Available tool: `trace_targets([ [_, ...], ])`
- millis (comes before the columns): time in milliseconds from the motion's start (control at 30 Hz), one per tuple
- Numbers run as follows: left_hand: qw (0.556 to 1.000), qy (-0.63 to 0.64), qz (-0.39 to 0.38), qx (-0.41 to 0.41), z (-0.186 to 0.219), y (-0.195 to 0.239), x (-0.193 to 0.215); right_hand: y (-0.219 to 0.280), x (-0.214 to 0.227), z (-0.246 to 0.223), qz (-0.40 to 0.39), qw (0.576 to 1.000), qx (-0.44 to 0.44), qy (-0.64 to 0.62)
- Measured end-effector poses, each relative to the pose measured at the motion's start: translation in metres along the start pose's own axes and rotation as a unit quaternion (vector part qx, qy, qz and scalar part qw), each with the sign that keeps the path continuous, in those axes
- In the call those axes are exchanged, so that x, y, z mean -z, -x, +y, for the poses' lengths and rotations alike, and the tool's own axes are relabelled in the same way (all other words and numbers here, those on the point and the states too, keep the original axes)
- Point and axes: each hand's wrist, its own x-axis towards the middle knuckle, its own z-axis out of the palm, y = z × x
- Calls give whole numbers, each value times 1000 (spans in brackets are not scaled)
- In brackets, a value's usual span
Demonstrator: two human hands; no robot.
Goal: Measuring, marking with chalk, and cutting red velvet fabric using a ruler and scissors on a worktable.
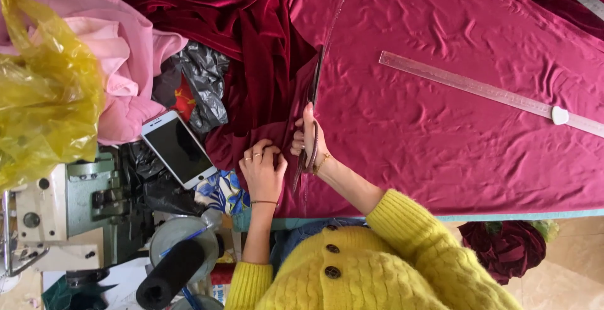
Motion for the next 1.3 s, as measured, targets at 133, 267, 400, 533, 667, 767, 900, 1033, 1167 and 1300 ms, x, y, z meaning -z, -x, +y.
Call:
trace_targets([
  [133,999,34,18,14,-4,-1,-1,-14,-3,-1,8,1000,-6,5],
  [267,996,69,35,36,-9,1,-3,-28,-15,-19,5,1000,-8,-15],
  [400,995,81,41,46,-10,2,-3,-45,-21,-26,8,999,-6,-33],
  [533,994,88,47,50,-5,-3,4,-52,-20,-23,5,999,-4,-47],
  [667,990,111,51,73,-8,-1,4,-56,-16,-21,9,997,-3,-73],
  [767,988,119,54,83,-9,-1,4,-55,-21,-31,3,997,-7,-83],
  [900,986,127,61,84,-9,-1,5,-75,-26,-48,-1,998,-4,-60],
  [1033,987,125,60,86,-8,-2,6,-88,-28,-62,2,998,1,-69],
  [1167,987,123,56,90,-10,2,4,-96,-25,-60,11,997,1,-71],
  [1300,987,133,13,94,3,-7,23,-92,-25,-63,-11,991,-14,-130],
])
